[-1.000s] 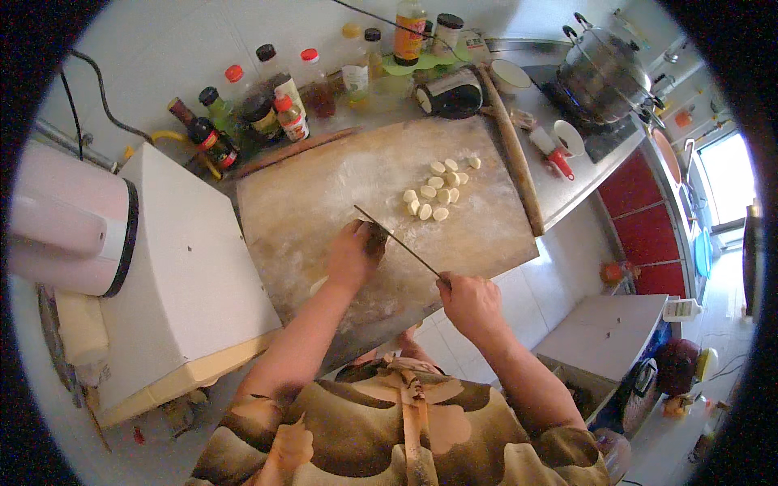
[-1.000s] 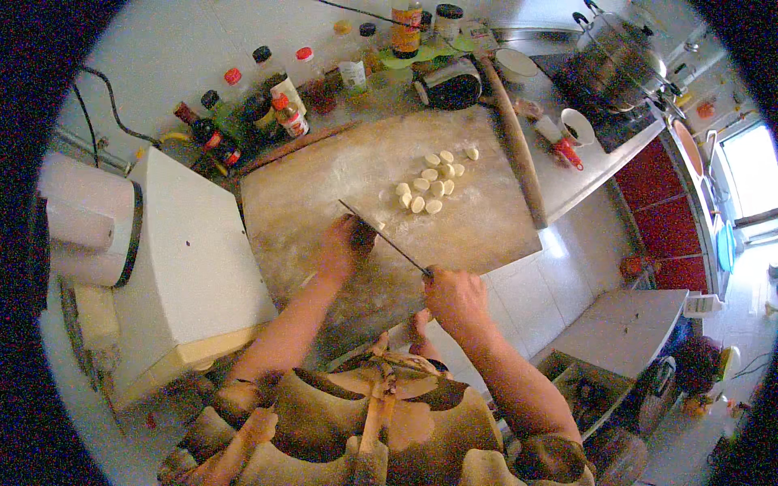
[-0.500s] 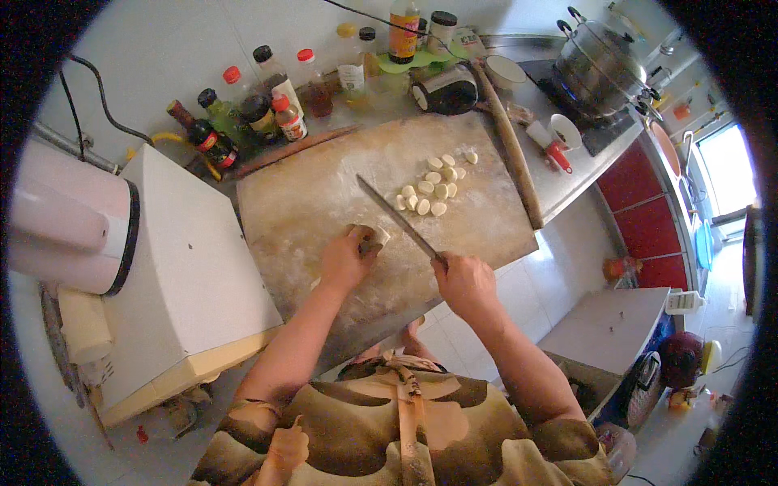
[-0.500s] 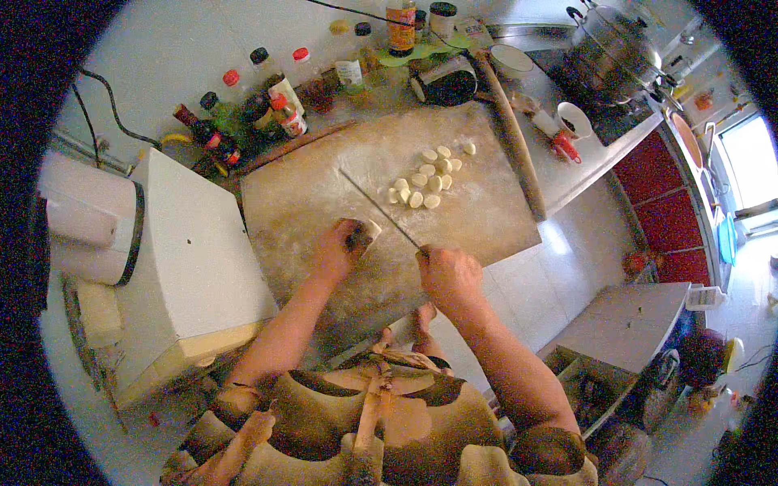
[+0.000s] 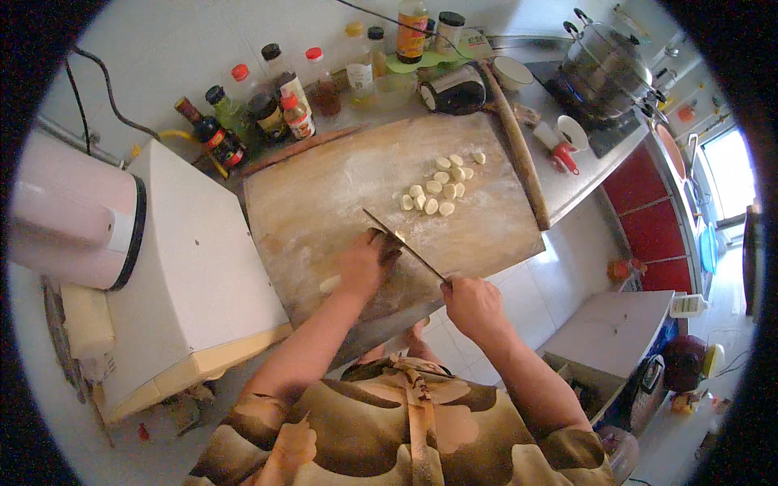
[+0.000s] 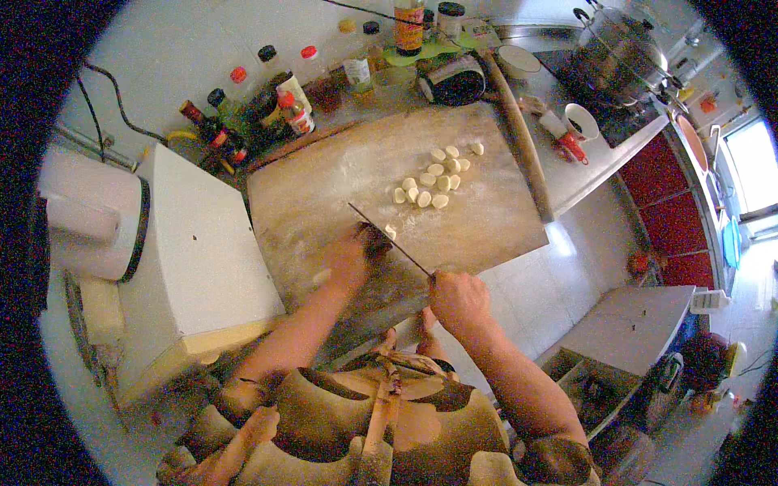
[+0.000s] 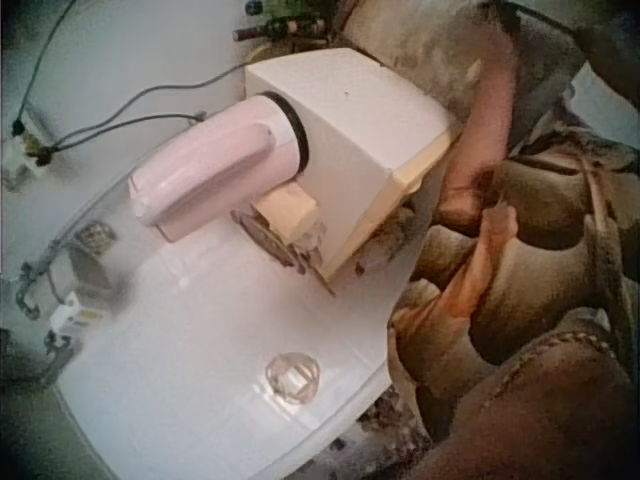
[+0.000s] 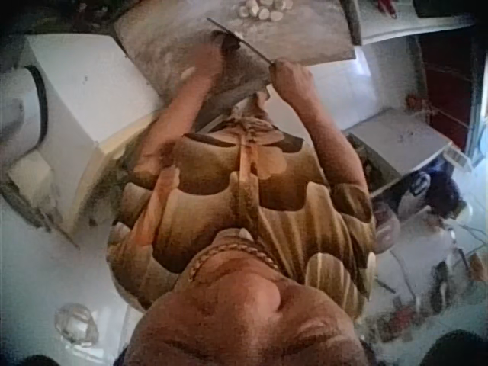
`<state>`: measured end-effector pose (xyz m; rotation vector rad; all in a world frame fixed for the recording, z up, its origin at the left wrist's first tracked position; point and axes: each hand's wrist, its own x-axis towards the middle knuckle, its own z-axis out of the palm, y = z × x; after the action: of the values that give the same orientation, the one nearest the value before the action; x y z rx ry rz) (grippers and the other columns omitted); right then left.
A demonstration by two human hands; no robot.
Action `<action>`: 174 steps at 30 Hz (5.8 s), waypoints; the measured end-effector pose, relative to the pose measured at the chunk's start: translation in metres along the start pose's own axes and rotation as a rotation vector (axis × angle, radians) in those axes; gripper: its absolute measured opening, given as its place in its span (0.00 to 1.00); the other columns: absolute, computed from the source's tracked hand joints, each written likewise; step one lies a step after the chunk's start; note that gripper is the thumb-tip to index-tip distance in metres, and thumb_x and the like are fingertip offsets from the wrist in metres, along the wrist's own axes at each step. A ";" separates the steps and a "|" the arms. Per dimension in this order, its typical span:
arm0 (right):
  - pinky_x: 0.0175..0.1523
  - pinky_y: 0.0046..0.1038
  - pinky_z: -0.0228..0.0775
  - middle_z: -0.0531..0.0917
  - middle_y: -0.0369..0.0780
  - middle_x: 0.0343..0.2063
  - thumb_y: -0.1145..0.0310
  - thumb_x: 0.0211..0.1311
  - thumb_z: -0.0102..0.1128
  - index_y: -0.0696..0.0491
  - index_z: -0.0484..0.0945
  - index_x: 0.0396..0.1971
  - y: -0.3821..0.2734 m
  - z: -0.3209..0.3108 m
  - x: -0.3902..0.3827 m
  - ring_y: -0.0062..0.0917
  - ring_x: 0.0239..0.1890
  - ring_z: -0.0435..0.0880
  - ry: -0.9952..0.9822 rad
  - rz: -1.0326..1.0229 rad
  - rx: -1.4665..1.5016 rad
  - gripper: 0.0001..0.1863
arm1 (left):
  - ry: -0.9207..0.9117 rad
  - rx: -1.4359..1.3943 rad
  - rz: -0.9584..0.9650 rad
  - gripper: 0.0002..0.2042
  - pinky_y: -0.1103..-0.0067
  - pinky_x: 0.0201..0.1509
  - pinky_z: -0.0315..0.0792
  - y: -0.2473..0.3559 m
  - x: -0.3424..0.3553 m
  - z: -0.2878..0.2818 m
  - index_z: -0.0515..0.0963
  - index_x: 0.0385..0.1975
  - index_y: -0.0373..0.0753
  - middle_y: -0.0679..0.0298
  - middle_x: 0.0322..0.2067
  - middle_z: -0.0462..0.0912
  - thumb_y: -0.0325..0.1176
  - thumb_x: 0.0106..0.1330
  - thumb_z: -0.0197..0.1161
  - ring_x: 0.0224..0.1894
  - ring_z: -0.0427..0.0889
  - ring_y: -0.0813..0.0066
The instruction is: The person rolls a long dough log on a floured wooden board, cuts it into small pieces with a knife, and arranges the pieces on the board. The person also briefly washes hands at the sink and retrieves a knife from a drawer.
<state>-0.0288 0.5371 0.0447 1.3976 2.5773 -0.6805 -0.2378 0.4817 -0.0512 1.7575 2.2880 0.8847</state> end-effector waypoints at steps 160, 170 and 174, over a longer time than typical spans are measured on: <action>0.38 0.47 0.76 0.84 0.49 0.26 0.60 0.65 0.52 0.52 0.82 0.34 -0.040 -0.001 -0.045 0.48 0.31 0.84 0.026 -0.108 0.034 0.13 | 0.197 -0.365 -0.119 0.11 0.65 0.41 0.75 -0.018 -0.053 -0.025 0.78 0.34 0.36 0.53 0.36 0.79 0.27 0.51 0.70 0.38 0.80 0.51; 0.38 0.45 0.77 0.84 0.50 0.25 0.66 0.62 0.52 0.52 0.83 0.29 -0.025 0.032 -0.023 0.47 0.31 0.85 0.007 -0.103 -0.087 0.11 | 0.206 -0.138 0.015 0.16 0.62 0.47 0.74 -0.009 -0.054 -0.032 0.77 0.41 0.36 0.51 0.41 0.78 0.28 0.51 0.69 0.44 0.78 0.47; 0.39 0.45 0.76 0.84 0.50 0.26 0.63 0.63 0.52 0.52 0.83 0.32 -0.040 0.023 -0.021 0.47 0.32 0.84 0.042 -0.054 0.013 0.12 | 0.220 -0.149 -0.074 0.18 0.63 0.47 0.74 -0.014 -0.060 -0.035 0.76 0.43 0.37 0.51 0.41 0.78 0.28 0.51 0.69 0.44 0.78 0.48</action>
<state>-0.0519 0.4925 0.0442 1.3651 2.6559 -0.6845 -0.2459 0.4113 -0.0449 1.5744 2.3275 1.2542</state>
